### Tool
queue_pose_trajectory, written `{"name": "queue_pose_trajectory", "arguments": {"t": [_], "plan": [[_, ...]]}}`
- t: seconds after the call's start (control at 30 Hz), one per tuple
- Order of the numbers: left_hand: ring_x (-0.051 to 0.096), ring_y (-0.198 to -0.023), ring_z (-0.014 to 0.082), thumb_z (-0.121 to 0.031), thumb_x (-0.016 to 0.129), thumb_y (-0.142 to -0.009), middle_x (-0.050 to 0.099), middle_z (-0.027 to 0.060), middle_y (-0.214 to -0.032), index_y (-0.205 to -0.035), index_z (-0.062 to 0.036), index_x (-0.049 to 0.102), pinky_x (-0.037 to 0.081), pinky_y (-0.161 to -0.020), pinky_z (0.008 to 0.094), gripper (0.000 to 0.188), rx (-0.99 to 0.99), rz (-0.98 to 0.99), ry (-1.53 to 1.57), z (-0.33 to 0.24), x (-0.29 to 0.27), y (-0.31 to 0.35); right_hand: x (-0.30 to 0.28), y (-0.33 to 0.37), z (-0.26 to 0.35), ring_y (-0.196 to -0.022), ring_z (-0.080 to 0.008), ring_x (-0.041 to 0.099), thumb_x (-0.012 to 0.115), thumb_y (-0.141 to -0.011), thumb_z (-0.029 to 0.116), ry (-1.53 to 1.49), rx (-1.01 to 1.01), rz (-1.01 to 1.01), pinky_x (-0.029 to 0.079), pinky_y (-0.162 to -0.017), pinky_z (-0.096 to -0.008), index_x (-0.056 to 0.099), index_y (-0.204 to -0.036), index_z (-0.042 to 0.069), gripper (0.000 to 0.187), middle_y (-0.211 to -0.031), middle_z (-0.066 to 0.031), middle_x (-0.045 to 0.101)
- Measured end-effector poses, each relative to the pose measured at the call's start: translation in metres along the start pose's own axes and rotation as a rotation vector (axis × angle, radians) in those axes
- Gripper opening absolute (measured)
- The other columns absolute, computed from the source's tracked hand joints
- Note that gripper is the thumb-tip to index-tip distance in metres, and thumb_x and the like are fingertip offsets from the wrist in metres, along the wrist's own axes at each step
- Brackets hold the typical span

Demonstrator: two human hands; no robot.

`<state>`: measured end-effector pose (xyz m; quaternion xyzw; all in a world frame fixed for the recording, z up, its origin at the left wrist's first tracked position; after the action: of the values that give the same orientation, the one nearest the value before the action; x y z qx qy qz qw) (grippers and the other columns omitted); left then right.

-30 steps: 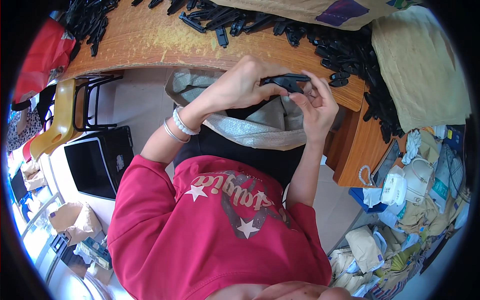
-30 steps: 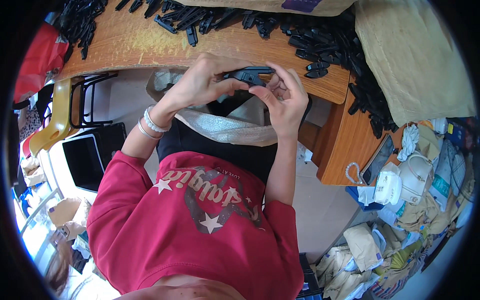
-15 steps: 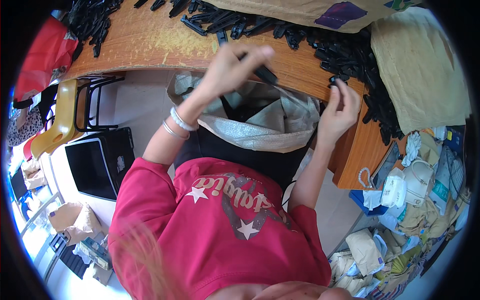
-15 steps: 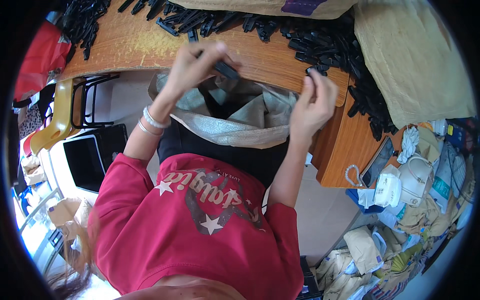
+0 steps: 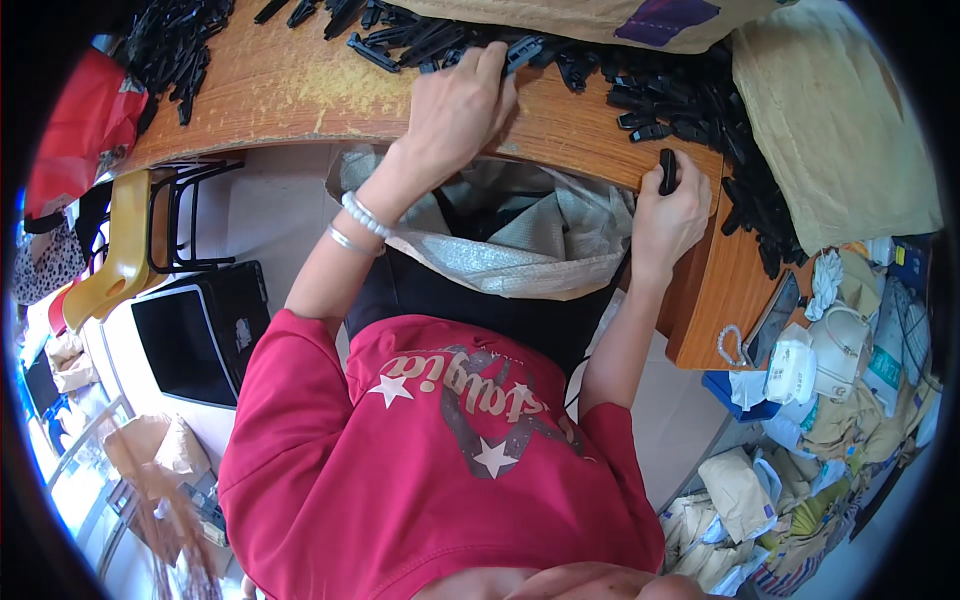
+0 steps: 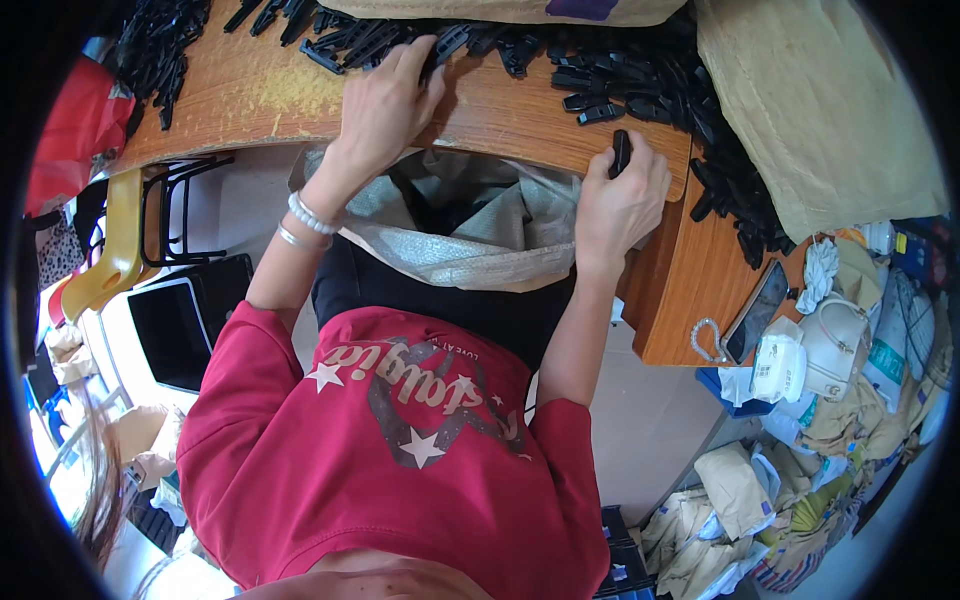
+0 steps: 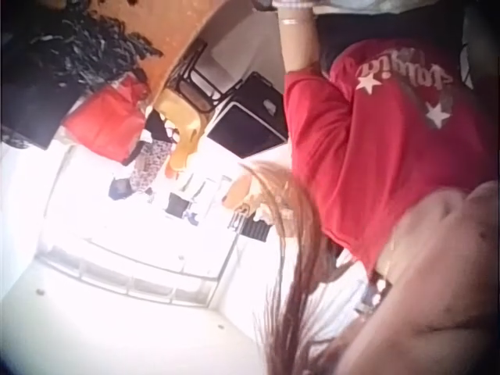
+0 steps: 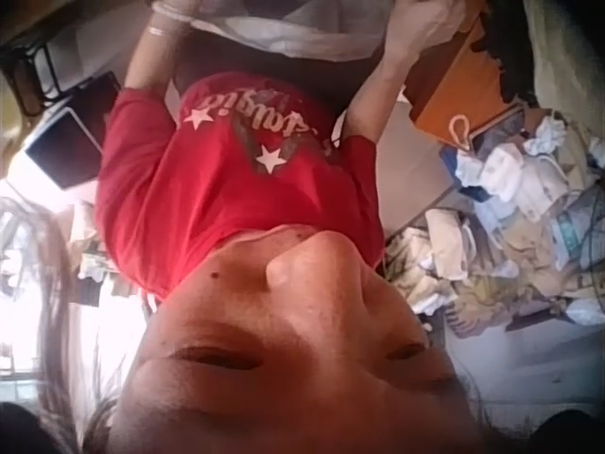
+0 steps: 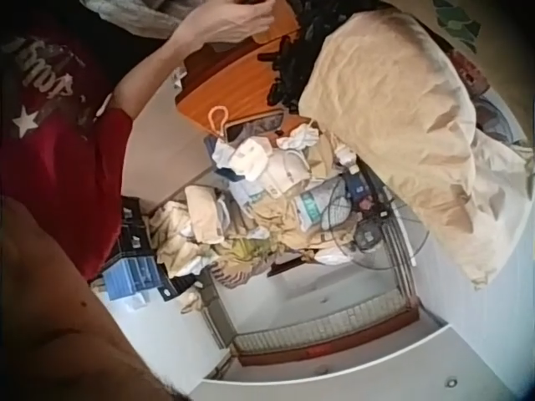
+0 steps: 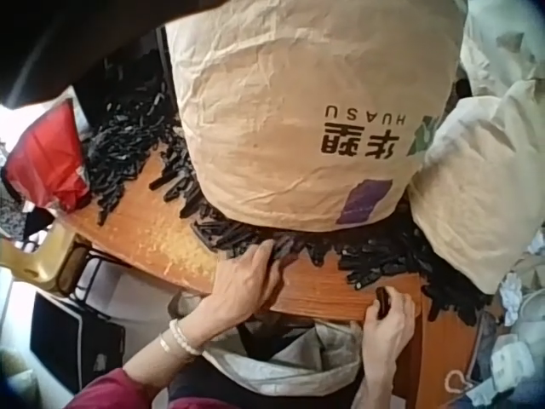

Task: Inspecting and sorting small black plastic components from a desk into a bag.

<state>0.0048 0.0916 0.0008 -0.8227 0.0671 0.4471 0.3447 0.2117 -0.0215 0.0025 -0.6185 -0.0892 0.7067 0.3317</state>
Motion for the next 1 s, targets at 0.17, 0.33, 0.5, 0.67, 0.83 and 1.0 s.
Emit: {"name": "queue_pose_trajectory", "arguments": {"t": [0.17,0.33,0.5,0.67,0.83,1.0], "plan": [[0.057,-0.051,0.0102,-0.016,0.056,-0.091,0.066,0.0068,-0.075,-0.117,0.0002,0.059,0.046,-0.049,0.0249,0.030,-0.440,0.489,0.957,-0.024,0.017,0.026,0.006,0.010,-0.009,-0.065,-0.0089,0.060,0.068,-0.082,0.004,-1.071,0.532,0.219,0.049,-0.058,-0.0223,0.058,-0.099,-0.004,0.021,-0.079,-0.0077,0.063],[0.055,-0.047,0.0061,-0.017,0.055,-0.093,0.066,0.0054,-0.073,-0.110,0.0045,0.063,0.038,-0.042,0.0175,0.029,-0.562,0.575,1.246,-0.040,0.016,0.027,-0.005,0.014,0.044,-0.074,-0.0154,0.064,0.063,-0.082,-0.006,-1.553,0.443,0.402,0.056,-0.069,-0.0249,0.054,-0.109,-0.009,0.029,-0.090,-0.0147,0.064],[0.056,-0.046,0.0061,-0.015,0.058,-0.091,0.065,0.0062,-0.066,-0.103,0.0032,0.067,0.041,-0.044,0.0202,0.023,-0.601,0.657,1.087,-0.034,0.010,0.027,0.000,0.022,0.043,-0.083,-0.0177,0.066,0.063,-0.082,-0.008,-1.475,0.444,0.427,0.056,-0.075,-0.0251,0.059,-0.106,-0.010,0.025,-0.092,-0.0130,0.063],[0.056,-0.046,0.0081,-0.013,0.062,-0.086,0.065,0.0071,-0.066,-0.101,0.0008,0.068,0.043,-0.047,0.0231,0.021,-0.387,0.679,1.000,-0.044,0.000,0.022,-0.009,0.020,0.044,-0.084,-0.0165,0.065,0.066,-0.080,-0.007,-1.256,0.218,0.323,0.055,-0.072,-0.0233,0.065,-0.102,-0.007,0.022,-0.103,-0.0124,0.060],[0.065,-0.065,0.0260,-0.009,0.074,-0.074,0.067,0.0138,-0.079,-0.106,-0.0018,0.065,0.050,-0.061,0.0316,0.034,0.152,0.270,0.816,-0.054,-0.017,0.019,-0.016,0.012,0.049,-0.089,-0.0147,0.060,0.069,-0.076,-0.006,-1.166,0.095,0.260,0.049,-0.073,-0.0234,0.063,-0.109,-0.004,0.034,-0.105,-0.0105,0.060],[0.061,-0.071,0.0372,-0.013,0.072,-0.074,0.064,0.0191,-0.080,-0.103,-0.0023,0.064,0.048,-0.062,0.0390,0.032,0.109,0.342,0.719,-0.053,-0.016,0.028,0.001,0.019,0.041,-0.082,-0.0136,0.058,0.071,-0.071,-0.005,-1.118,0.130,0.403,0.046,-0.074,-0.0244,0.064,-0.104,-0.001,0.034,-0.097,-0.0079,0.063]]}}
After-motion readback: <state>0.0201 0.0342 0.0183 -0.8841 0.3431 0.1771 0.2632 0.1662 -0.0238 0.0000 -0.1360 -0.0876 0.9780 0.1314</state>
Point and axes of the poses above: each hand's wrist, its own y-axis away from the middle knuckle, its own x-axis out of the palm, z = x × y, the point moved 7 cm from there along -y, towards the middle knuckle
